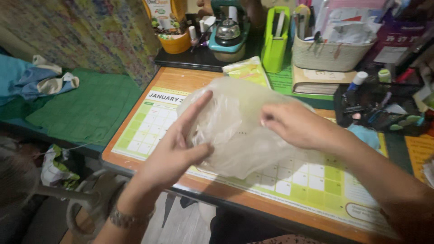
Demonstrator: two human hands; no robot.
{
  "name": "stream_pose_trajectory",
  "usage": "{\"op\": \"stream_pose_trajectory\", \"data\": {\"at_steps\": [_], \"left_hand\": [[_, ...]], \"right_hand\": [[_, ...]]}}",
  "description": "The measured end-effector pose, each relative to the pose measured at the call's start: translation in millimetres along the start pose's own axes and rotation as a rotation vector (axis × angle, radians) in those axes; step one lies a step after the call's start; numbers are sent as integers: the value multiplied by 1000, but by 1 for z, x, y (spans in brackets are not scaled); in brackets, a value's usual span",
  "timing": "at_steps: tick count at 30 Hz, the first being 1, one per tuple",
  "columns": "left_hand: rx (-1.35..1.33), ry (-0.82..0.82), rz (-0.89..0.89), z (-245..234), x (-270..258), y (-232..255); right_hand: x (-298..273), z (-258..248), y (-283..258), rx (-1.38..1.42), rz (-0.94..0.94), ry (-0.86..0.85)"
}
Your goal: The person unpacks items from a plastic bag on a cluttered desk, including a receipt, a small container, and a packaged item. They place the receipt in a holder, set the container aside, and wipe the desk surface with a cloth before repacking some items.
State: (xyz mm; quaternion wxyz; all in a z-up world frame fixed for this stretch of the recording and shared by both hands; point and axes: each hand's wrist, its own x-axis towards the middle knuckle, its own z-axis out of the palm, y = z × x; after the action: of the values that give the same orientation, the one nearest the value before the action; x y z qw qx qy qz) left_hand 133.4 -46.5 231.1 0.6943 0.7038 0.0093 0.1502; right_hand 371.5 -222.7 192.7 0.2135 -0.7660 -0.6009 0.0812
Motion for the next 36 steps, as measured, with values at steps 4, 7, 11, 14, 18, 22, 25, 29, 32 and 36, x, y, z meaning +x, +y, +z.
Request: {"op": "stream_pose_trajectory", "data": {"at_steps": [4,7,11,14,18,22,25,29,32,36], "left_hand": [[419,49,198,7,-16,1],[781,215,133,15,-28,1],[847,237,201,25,-36,-3],[670,179,271,31,-39,-6],[482,354,116,9,-50,-2],[248,588,-22,-37,-71,-6],[-12,696,104,-58,-76,-24],[-173,823,225,-88,-66,-44],[-166,882,255,-109,-63,-51],[-223,858,164,-120,-75,-54]], "right_hand": [[-2,3,-8,-137,226,-451],[-5,4,-20,-207,168,-463],[3,13,-35,-156,170,-273],[24,41,-43,81,120,20],[45,82,-39,-314,-222,67],[64,103,-49,83,-172,56],[70,98,-76,130,-330,136],[54,63,-115,244,-375,-79],[42,40,-125,-16,-624,357],[66,43,-108,-356,-574,478]]}}
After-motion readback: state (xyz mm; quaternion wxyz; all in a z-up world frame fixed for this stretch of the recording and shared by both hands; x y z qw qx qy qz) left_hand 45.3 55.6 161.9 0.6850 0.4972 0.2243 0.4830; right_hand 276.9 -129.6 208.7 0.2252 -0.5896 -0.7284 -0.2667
